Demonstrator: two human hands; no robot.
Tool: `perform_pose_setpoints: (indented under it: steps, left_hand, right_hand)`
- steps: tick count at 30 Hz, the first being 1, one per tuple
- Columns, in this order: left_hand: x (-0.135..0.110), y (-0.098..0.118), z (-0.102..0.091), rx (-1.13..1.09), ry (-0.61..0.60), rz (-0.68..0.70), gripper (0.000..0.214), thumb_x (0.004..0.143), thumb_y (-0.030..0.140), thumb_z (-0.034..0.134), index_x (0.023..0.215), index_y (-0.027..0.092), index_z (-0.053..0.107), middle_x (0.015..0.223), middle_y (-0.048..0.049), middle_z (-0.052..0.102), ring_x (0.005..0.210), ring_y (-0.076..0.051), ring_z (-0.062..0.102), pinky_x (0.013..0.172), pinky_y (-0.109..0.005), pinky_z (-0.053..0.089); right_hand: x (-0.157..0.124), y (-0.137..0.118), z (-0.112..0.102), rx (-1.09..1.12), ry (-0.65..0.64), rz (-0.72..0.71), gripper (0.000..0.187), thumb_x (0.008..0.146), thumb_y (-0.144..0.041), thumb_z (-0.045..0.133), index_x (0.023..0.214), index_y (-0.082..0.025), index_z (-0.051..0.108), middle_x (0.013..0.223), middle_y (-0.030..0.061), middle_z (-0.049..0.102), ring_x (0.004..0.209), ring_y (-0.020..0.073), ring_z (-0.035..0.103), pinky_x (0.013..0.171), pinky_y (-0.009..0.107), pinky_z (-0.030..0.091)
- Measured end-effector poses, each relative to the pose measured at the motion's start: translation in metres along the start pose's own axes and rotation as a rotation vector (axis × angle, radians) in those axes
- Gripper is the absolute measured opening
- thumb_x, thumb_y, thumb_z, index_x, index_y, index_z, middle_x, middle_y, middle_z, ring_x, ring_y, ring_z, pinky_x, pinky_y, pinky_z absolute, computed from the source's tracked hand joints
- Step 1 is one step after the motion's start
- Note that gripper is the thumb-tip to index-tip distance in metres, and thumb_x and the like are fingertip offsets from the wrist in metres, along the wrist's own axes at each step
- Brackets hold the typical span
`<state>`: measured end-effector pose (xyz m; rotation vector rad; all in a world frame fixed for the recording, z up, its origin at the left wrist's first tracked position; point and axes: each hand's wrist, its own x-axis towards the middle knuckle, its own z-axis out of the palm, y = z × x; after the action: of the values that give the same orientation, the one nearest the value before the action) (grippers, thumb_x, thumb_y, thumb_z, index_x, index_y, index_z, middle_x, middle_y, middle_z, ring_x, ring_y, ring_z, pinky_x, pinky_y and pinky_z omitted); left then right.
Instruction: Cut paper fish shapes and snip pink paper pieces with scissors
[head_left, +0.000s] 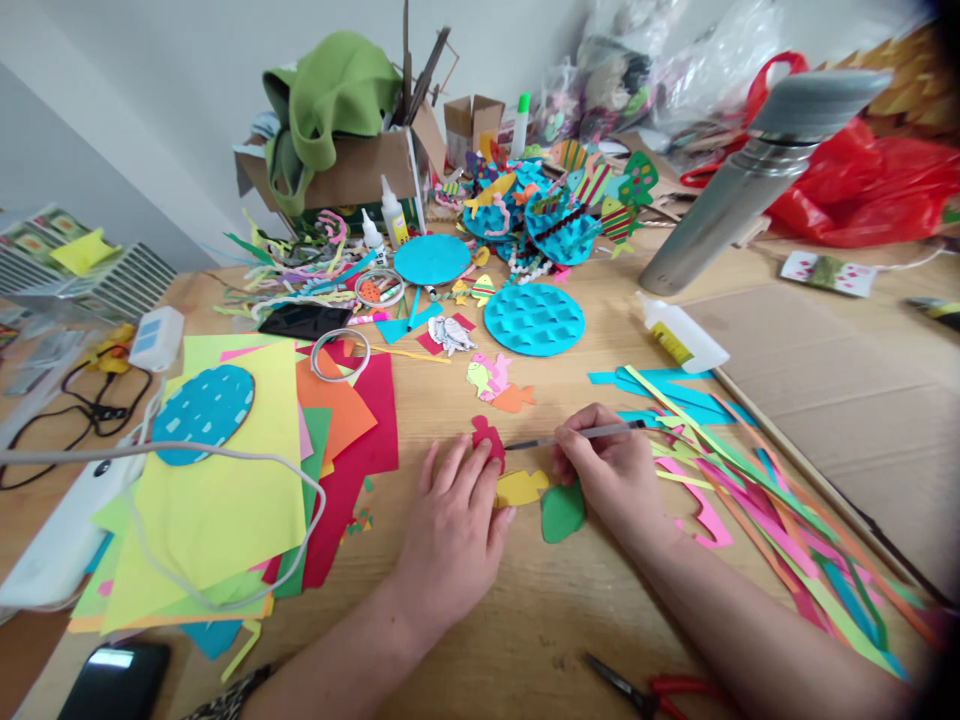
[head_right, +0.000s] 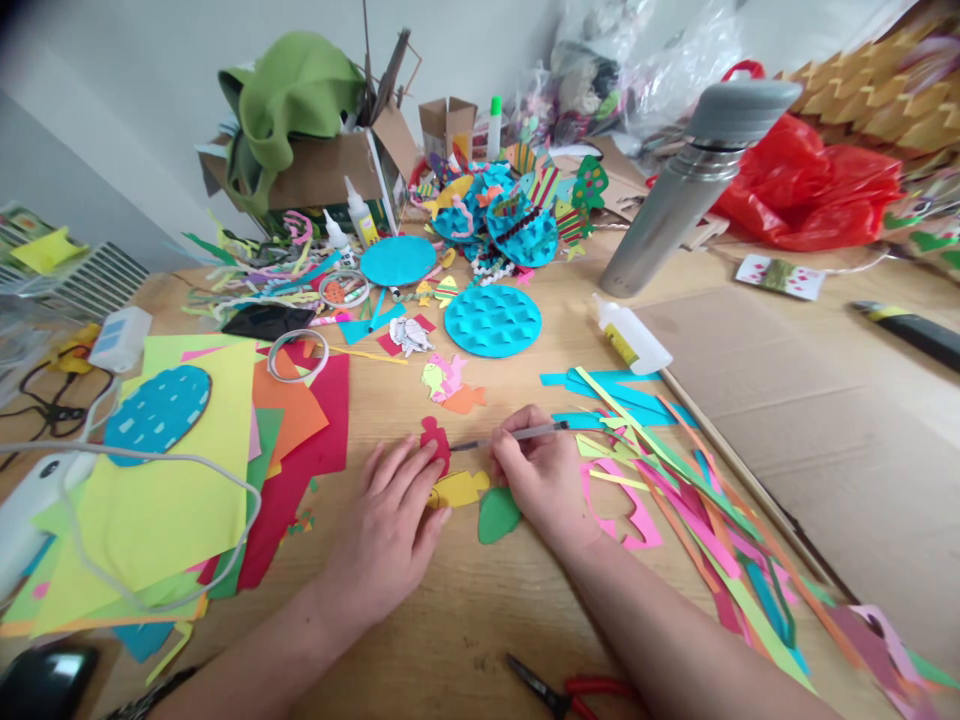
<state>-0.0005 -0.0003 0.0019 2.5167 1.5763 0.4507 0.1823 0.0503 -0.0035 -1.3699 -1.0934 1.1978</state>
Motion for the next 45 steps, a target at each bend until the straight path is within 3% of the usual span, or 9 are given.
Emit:
perform_pose_setpoints:
  steps: [35,40,43,45]
  left_hand:
    - [-0.0003,0.0003,-0.0002,-0.007,0.018,0.006,0.038,0.094,0.031,0.046,0.126,0.013,0.056,0.137,-0.0113,0.056,0.135,-0.03,0.04,0.113,-0.056,0.03]
    - [-0.0002,0.0,0.0,-0.016,0.01,0.004,0.038,0.094,0.031,0.047,0.127,0.014,0.055,0.137,-0.0113,0.056,0.135,-0.03,0.04,0.113,-0.056,0.029]
    - [-0.0003,-0.0003,0.0001,-0.022,0.002,-0.002,0.038,0.094,0.03,0.047,0.128,0.016,0.054,0.138,-0.0098,0.055,0.136,-0.03,0.039,0.113,-0.056,0.029]
    - [-0.0002,-0.0003,-0.0004,-0.037,0.002,-0.001,0.038,0.094,0.03,0.047,0.129,0.017,0.054,0.138,-0.0085,0.055,0.136,-0.029,0.038,0.114,-0.056,0.029]
  right_hand:
    - [-0.0004,-0.0048,0.0024,0.02,0.01,-0.01,0.015,0.071,-0.024,0.065,0.067,-0.021,0.051,0.046,-0.0051,0.054,0.036,0.011,0.05,0.035,0.02,0.04]
    - [-0.0008,-0.0008,0.0006,0.019,0.008,-0.04,0.017,0.076,-0.027,0.065,0.067,-0.021,0.051,0.045,-0.0044,0.054,0.036,0.012,0.05,0.035,0.022,0.039]
    - [-0.0041,0.0025,-0.0005,0.024,0.048,-0.139,0.015,0.085,-0.031,0.062,0.076,-0.02,0.056,0.056,-0.002,0.06,0.047,0.014,0.057,0.045,0.024,0.046]
    - [-0.0073,0.0021,-0.0009,-0.025,0.022,-0.236,0.013,0.092,-0.032,0.055,0.094,-0.021,0.061,0.073,0.0019,0.068,0.068,0.0175,0.066,0.064,0.029,0.053]
